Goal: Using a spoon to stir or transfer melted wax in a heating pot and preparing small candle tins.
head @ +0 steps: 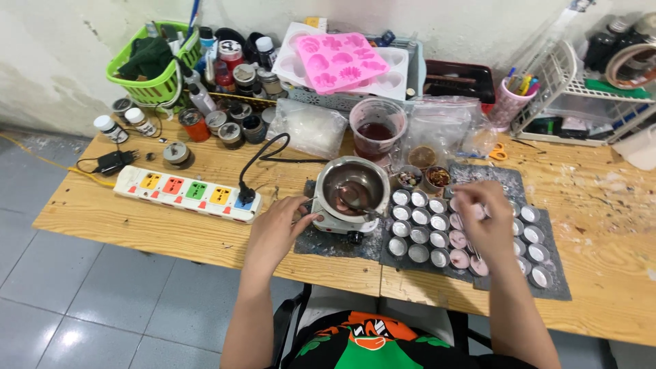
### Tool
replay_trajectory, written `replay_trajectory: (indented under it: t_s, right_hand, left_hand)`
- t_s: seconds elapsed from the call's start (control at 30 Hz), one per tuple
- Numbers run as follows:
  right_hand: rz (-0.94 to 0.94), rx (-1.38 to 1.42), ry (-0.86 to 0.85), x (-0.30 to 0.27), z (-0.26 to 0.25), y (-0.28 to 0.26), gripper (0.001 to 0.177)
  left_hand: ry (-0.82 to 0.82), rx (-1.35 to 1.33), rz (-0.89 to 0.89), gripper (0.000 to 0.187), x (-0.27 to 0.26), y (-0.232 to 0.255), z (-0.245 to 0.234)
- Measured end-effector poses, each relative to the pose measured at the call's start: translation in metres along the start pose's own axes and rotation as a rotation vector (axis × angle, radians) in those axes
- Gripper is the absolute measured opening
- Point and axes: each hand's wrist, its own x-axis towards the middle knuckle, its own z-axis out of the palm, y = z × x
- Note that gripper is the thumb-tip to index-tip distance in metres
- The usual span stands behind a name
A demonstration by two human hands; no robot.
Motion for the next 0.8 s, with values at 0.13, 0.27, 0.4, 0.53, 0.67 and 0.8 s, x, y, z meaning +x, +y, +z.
replay_trajectory:
  t_s: [0.13, 0.27, 0.4, 0.53, 0.67, 0.8]
  right_hand:
    - [0.110, -0.455, -0.047, -0.016, -0.034, 0.041, 0.014]
    - [0.355, -0.781, -0.378, -0.044, -0.033, 0.077, 0.030]
    - [0.373, -0.775, -0.403, -0.063, -0.024, 0.099, 0.030]
    - [0.282, -0.805, -0.334, -0.066, -0.022, 0.093, 0.028]
    - [0.379, -0.611, -0.246, -0.065, -0.033, 0.111, 0.029]
    - [0.369, -0.531, -0.140, -0.053, -0.054, 0.122, 0.024]
  left_hand:
    - [-0.003, 0.017, -0.006, 0.045, 0.000, 0.003, 0.000]
    - [0.015, 0.080, 0.002, 0.046, -0.002, 0.004, 0.003]
    - [0.046, 0.109, 0.022, 0.047, -0.005, 0.003, 0.006]
    - [0.077, 0.132, 0.029, 0.046, -0.007, 0.004, 0.007]
    - [0.060, 0.126, 0.013, 0.046, -0.007, 0.005, 0.007]
    - [0.017, 0.082, 0.004, 0.049, -0.005, -0.005, 0.015]
